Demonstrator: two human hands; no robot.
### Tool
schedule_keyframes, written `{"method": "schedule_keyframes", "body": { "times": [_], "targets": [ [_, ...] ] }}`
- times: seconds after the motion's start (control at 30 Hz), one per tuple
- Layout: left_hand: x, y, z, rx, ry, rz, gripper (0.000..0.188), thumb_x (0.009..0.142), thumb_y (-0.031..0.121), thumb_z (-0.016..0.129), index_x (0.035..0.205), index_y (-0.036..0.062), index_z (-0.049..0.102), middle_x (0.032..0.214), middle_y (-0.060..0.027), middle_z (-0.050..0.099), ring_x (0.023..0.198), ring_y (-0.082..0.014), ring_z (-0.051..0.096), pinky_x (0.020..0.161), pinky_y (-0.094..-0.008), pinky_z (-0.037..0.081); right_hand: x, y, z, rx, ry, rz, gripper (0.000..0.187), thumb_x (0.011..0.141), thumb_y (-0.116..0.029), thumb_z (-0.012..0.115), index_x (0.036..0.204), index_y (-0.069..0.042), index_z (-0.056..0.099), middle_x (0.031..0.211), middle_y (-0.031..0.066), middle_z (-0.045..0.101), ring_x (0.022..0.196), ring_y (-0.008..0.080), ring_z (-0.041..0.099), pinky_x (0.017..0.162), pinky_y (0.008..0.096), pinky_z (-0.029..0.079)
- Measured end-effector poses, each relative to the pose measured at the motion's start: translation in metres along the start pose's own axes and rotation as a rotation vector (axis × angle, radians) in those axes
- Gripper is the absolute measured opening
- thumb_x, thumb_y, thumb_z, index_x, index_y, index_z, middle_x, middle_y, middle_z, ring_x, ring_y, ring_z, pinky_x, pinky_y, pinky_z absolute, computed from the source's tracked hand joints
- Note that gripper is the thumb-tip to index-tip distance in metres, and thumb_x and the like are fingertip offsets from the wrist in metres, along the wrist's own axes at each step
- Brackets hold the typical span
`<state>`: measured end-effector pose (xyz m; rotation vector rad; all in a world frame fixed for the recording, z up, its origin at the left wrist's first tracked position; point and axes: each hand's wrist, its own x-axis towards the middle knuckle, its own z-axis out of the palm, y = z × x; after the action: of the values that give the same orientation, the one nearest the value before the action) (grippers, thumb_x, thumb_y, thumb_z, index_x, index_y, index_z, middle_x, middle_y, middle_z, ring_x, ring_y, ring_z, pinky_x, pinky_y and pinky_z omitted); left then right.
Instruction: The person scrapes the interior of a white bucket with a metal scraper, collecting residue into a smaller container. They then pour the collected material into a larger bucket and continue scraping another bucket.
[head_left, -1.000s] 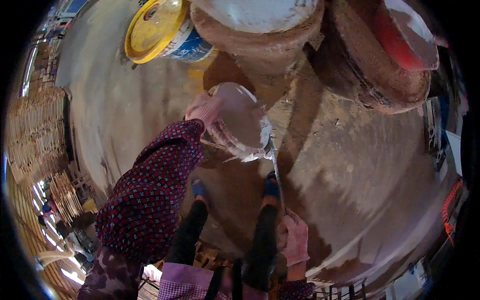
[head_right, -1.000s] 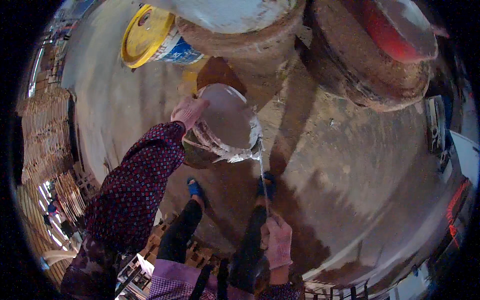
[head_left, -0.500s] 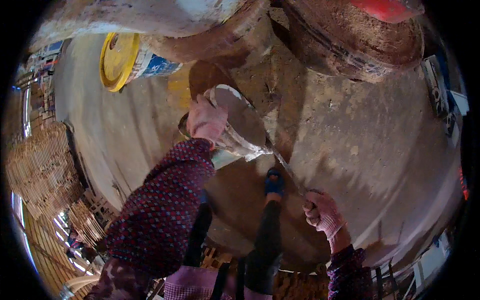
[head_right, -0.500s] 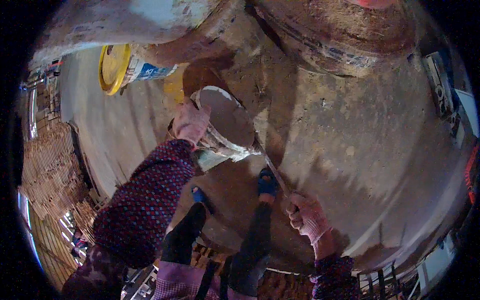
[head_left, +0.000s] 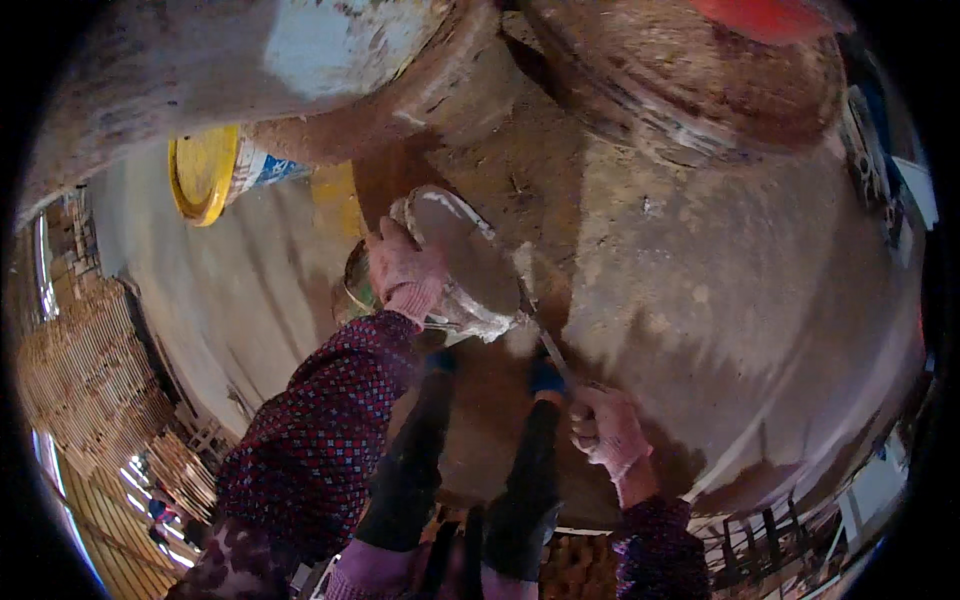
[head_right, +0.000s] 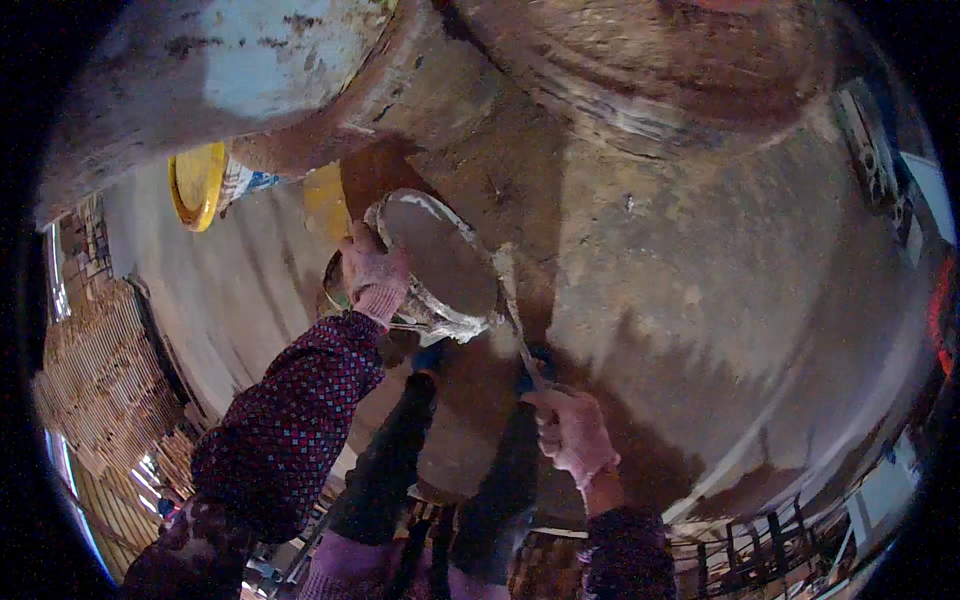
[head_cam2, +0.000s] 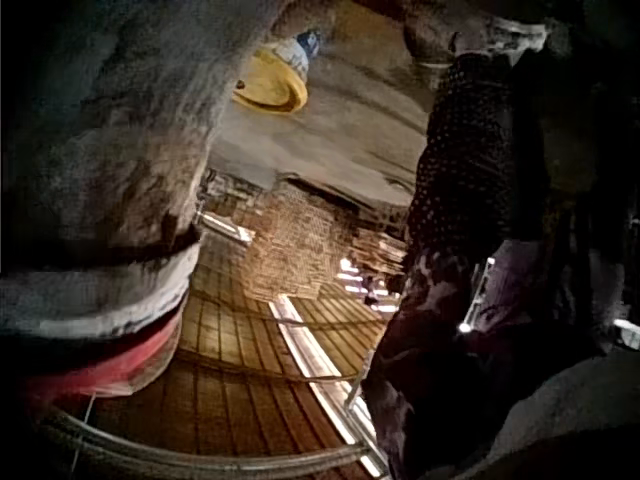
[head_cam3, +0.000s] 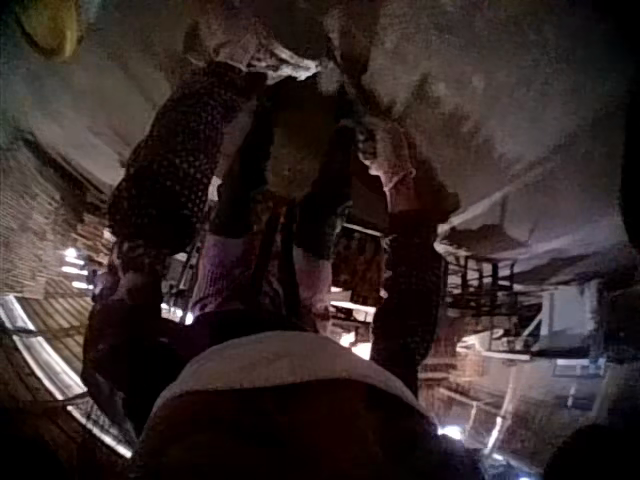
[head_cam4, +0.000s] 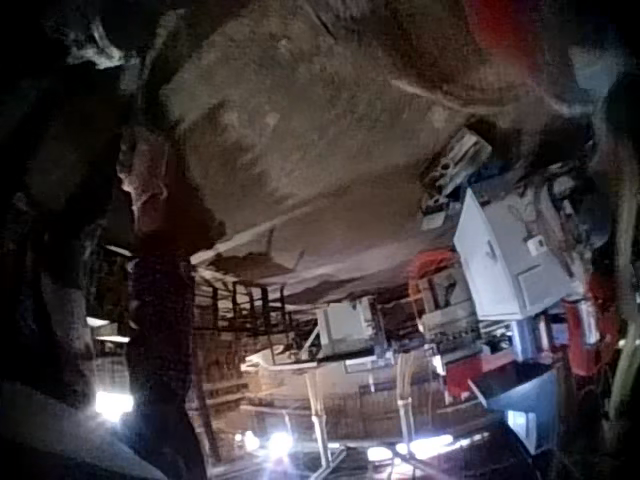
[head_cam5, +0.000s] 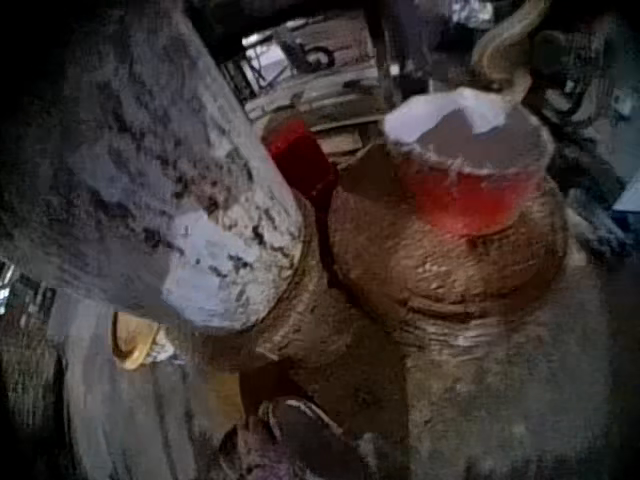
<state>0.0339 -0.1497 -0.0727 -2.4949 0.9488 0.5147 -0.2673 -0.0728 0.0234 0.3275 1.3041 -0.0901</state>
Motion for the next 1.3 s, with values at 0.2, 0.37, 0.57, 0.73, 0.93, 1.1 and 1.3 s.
{"method": "schedule_keyframes", "body": {
  "times": [0.2,0.37,0.57,0.73,0.93,1.1,1.3],
  "targets": [
    [0.023,-0.031,0.016,-0.177,0.259,0.299,0.052,0.077,0.032,0.066,0.117,0.0,0.056,0.119,-0.0285,0.052,0.108,-0.0393,0.056,0.08,-0.0484,0.051,0.011,0.053,0.004,-0.231,0.159,-0.204,0.026,0.09,-0.019,0.055,0.111,-0.008,0.064,0.066,0.0061,0.059,0.05,0.0199,0.055,0.044,0.0348,0.043],
    [0.075,-0.056,0.014,-0.211,0.037,0.421,0.058,0.074,0.034,0.071,0.117,0.001,0.052,0.114,-0.0263,0.054,0.103,-0.0436,0.055,0.076,-0.0481,0.049,-0.006,0.077,0.027,-0.945,0.55,-0.543,0.029,0.093,-0.018,0.053,0.117,-0.007,0.065,0.108,0.0157,0.067,0.099,0.0302,0.064,0.085,0.0347,0.049],
    [0.072,-0.042,0.02,-0.646,0.025,0.23,0.048,0.074,0.035,0.069,0.106,0.0024,0.054,0.102,-0.0226,0.059,0.099,-0.0413,0.058,0.073,-0.0478,0.049,0.002,0.07,0.046,-0.891,0.62,-0.655,0.024,0.09,-0.021,0.055,0.108,-0.009,0.066,0.097,0.02,0.067,0.092,0.0386,0.064,0.081,0.0423,0.051],
    [0.108,-0.058,0.05,-0.642,0.074,0.431,0.044,0.074,0.034,0.069,0.101,0.0014,0.055,0.088,-0.018,0.063,0.088,-0.0372,0.062,0.074,-0.044,0.05,-0.004,0.094,0.077,-0.877,0.674,-0.466,0.028,0.091,-0.018,0.055,0.115,-0.009,0.065,0.105,0.0171,0.068,0.1,0.0357,0.064,0.084,0.0391,0.051],
    [0.069,-0.031,-0.001,-0.619,0.016,0.342,0.036,0.074,0.025,0.069,0.093,-0.0026,0.056,0.085,-0.0162,0.063,0.078,-0.0282,0.061,0.07,-0.0386,0.049,0.038,0.148,0.042,-0.787,0.661,-0.814,0.028,0.091,-0.021,0.056,0.111,-0.005,0.065,0.099,0.0149,0.069,0.086,0.0336,0.066,0.077,0.0407,0.053],
    [0.09,-0.051,0.005,-1.037,-0.137,0.314,0.032,0.08,0.021,0.066,0.104,0.0005,0.058,0.091,-0.0104,0.062,0.084,-0.0228,0.06,0.072,-0.0359,0.048,0.131,0.187,-0.082,-0.353,0.349,-0.599,0.029,0.089,-0.019,0.058,0.113,-0.005,0.063,0.1,0.0115,0.066,0.085,0.0285,0.065,0.072,0.0382,0.052],
    [0.081,-0.023,-0.043,-1.001,-0.419,0.339,0.038,0.086,0.025,0.063,0.116,0.003,0.057,0.106,-0.008,0.06,0.094,-0.0179,0.057,0.081,-0.0349,0.049,0.193,0.155,-0.152,-0.831,0.278,-0.92,0.021,0.089,-0.013,0.057,0.105,-0.002,0.064,0.093,0.0049,0.064,0.085,0.0206,0.063,0.068,0.0309,0.049]
  ]
}}
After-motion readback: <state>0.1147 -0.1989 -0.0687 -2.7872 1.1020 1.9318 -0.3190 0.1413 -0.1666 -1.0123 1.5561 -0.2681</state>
